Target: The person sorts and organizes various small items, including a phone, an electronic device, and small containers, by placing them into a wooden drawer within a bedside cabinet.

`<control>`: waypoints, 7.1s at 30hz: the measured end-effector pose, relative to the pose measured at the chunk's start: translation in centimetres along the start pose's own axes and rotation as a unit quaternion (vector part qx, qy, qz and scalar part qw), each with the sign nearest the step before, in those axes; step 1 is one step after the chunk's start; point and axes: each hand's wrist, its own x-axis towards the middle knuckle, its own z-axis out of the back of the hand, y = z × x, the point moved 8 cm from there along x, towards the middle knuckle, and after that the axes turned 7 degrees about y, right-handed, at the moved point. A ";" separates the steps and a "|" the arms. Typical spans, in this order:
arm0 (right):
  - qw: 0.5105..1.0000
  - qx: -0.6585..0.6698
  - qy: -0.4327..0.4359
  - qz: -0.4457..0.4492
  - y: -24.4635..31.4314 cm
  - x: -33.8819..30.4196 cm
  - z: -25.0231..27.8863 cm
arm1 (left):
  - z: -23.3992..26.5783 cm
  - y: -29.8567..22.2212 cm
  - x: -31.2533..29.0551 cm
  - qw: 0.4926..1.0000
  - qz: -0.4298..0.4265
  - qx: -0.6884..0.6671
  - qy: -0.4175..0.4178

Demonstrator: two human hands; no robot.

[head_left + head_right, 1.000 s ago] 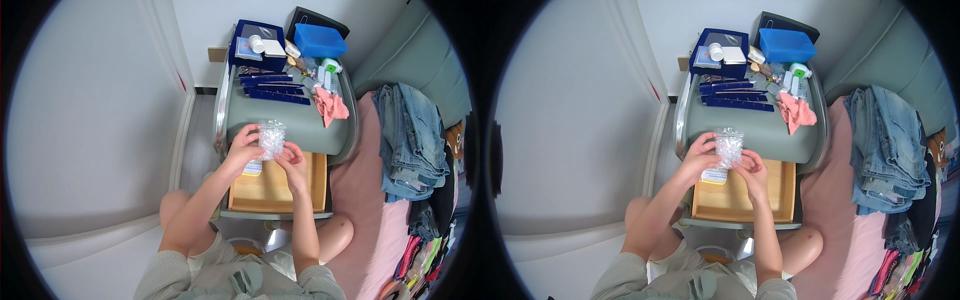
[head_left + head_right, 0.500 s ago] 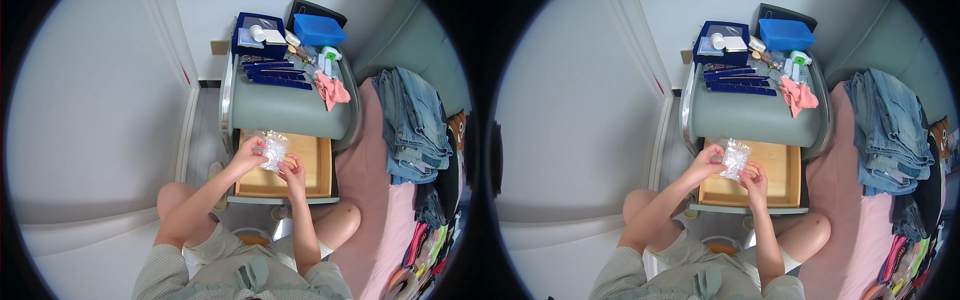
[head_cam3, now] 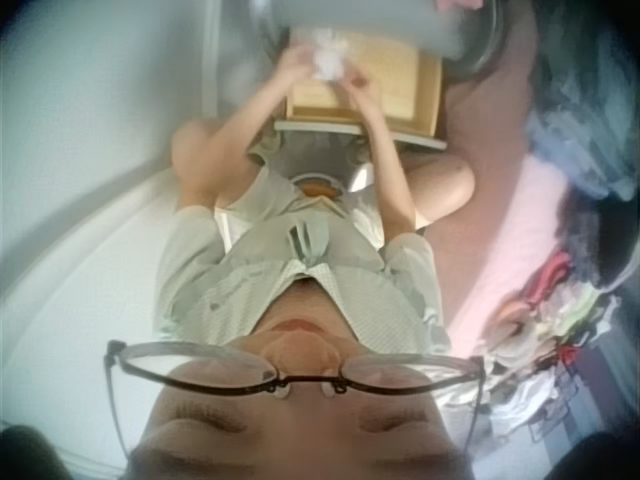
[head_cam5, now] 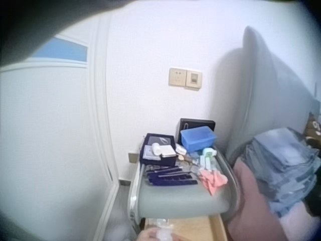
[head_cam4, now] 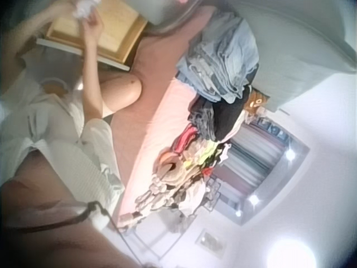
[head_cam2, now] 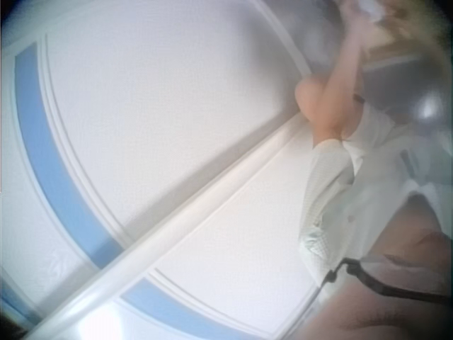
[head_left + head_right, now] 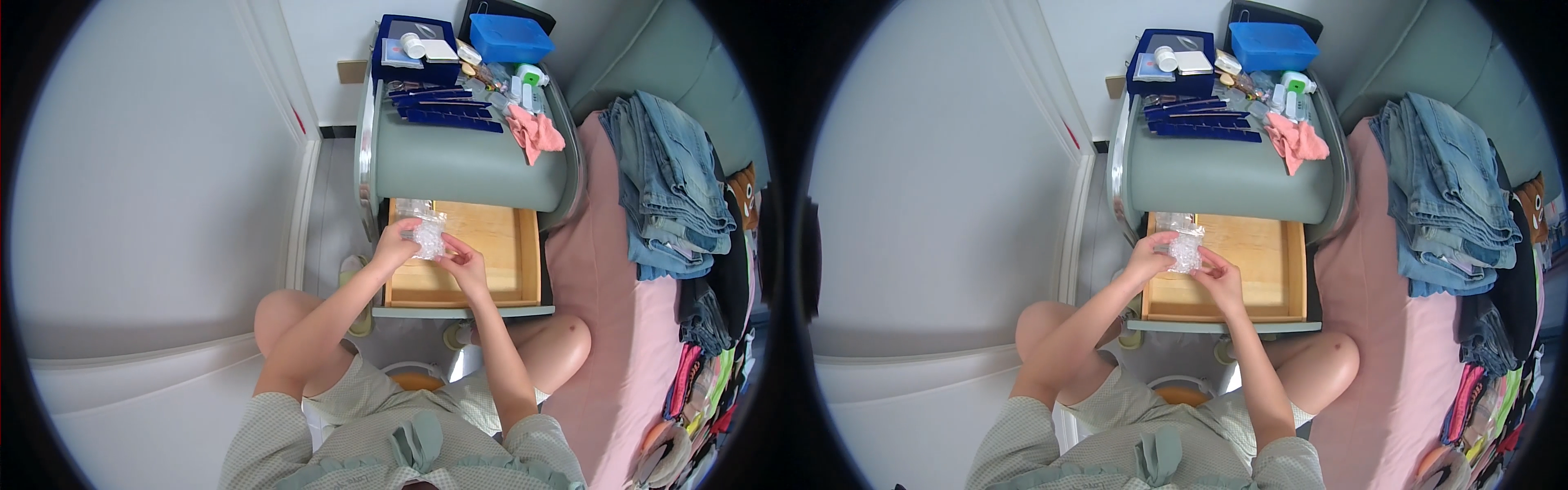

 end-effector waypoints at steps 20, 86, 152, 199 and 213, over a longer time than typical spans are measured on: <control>0.989 0.139 -0.055 -0.011 -2.6 10.0 -0.8 | -1.9 -2.7 -0.5 0.895 -0.091 0.432 -0.061; 0.794 -0.458 -0.181 0.357 26.1 17.1 -7.2 | 7.8 -22.0 8.8 0.942 -0.289 0.022 -0.171; 0.995 -0.026 -0.073 -0.061 3.1 -4.4 2.6 | -4.0 -2.2 -3.6 0.994 -0.086 0.053 -0.038; 0.971 -0.138 -0.157 0.113 -0.5 7.4 0.3 | -0.8 -1.5 0.3 0.968 -0.053 0.173 -0.173; 0.979 -0.115 -0.097 0.139 6.6 3.3 -1.7 | -2.5 -10.8 -2.8 0.985 -0.113 -0.107 -0.068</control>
